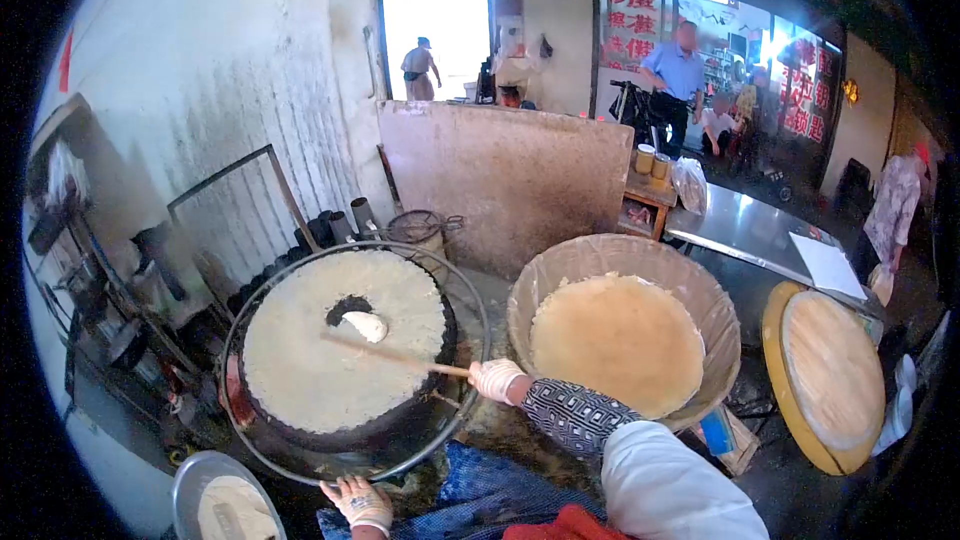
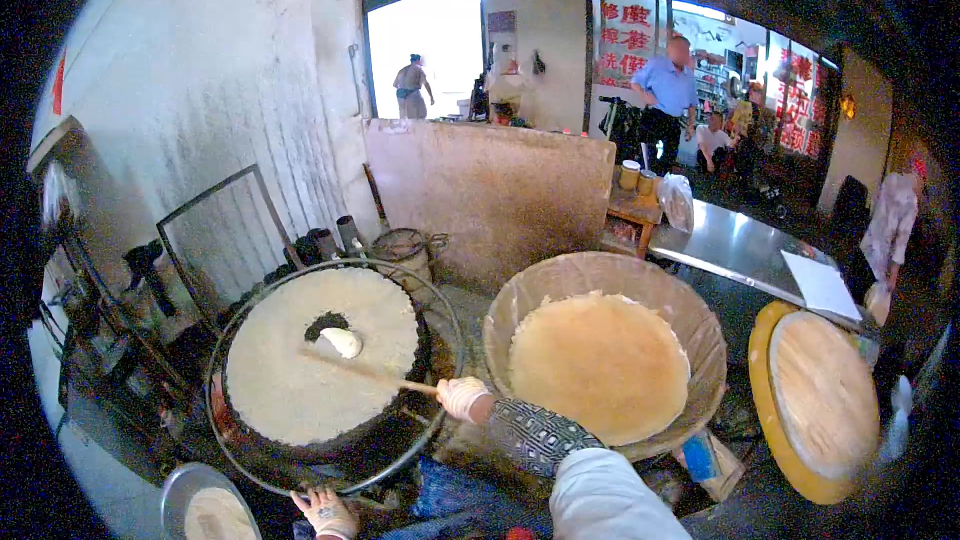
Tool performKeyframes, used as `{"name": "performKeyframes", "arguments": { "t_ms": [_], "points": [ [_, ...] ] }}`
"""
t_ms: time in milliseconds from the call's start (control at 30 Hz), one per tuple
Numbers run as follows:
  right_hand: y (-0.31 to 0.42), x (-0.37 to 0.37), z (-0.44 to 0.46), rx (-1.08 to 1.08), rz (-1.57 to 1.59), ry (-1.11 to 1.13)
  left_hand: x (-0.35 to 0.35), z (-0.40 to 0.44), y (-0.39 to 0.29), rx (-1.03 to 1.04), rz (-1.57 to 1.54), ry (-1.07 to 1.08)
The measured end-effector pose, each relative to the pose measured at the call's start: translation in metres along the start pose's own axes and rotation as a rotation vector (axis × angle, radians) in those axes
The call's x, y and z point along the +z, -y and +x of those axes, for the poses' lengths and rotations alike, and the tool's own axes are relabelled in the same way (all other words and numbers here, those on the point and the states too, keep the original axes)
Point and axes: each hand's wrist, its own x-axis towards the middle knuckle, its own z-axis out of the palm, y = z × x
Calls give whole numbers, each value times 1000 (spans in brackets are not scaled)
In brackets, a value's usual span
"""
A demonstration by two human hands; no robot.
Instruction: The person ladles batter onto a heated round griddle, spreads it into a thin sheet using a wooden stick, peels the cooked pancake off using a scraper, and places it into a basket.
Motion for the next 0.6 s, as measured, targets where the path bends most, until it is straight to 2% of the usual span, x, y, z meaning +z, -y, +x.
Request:
{"name": "performKeyframes", "arguments": {
  "t_ms": [33, 100, 133, 167, 200, 267, 400, 433, 467, 533, 600],
  "points": [
    [-6, 0, 3, 111, -6, 9, -1, -2, 4, -8, -3, -32],
    [-18, 8, 12, 60, -63, -158, 26, 7, 27, 15, 8, -143],
    [-14, 10, 16, 19, -168, -215, -7, -7, 26, -1, -10, -126],
    [-3, 4, 12, -62, -254, -216, 9, -1, 37, 17, -56, -184],
    [7, -7, 5, -91, -168, -227, 6, -3, 39, -7, -86, -214],
    [9, -11, 1, -101, -146, -40, -5, -4, 41, -86, -115, -190],
    [-27, 10, 23, 107, -131, -27, 15, 14, 49, -181, -5, -293],
    [-29, 6, 27, 87, -66, -79, 10, 21, 48, -185, -78, -267],
    [-29, 1, 29, 101, 33, -25, 2, 24, 51, -170, -151, -243],
    [-19, -3, 18, -35, -48, -96, -18, 38, 52, -239, -203, -73],
    [-25, 6, 9, -118, -22, -66, 12, 59, 66, -283, -151, -59]
  ]
}}
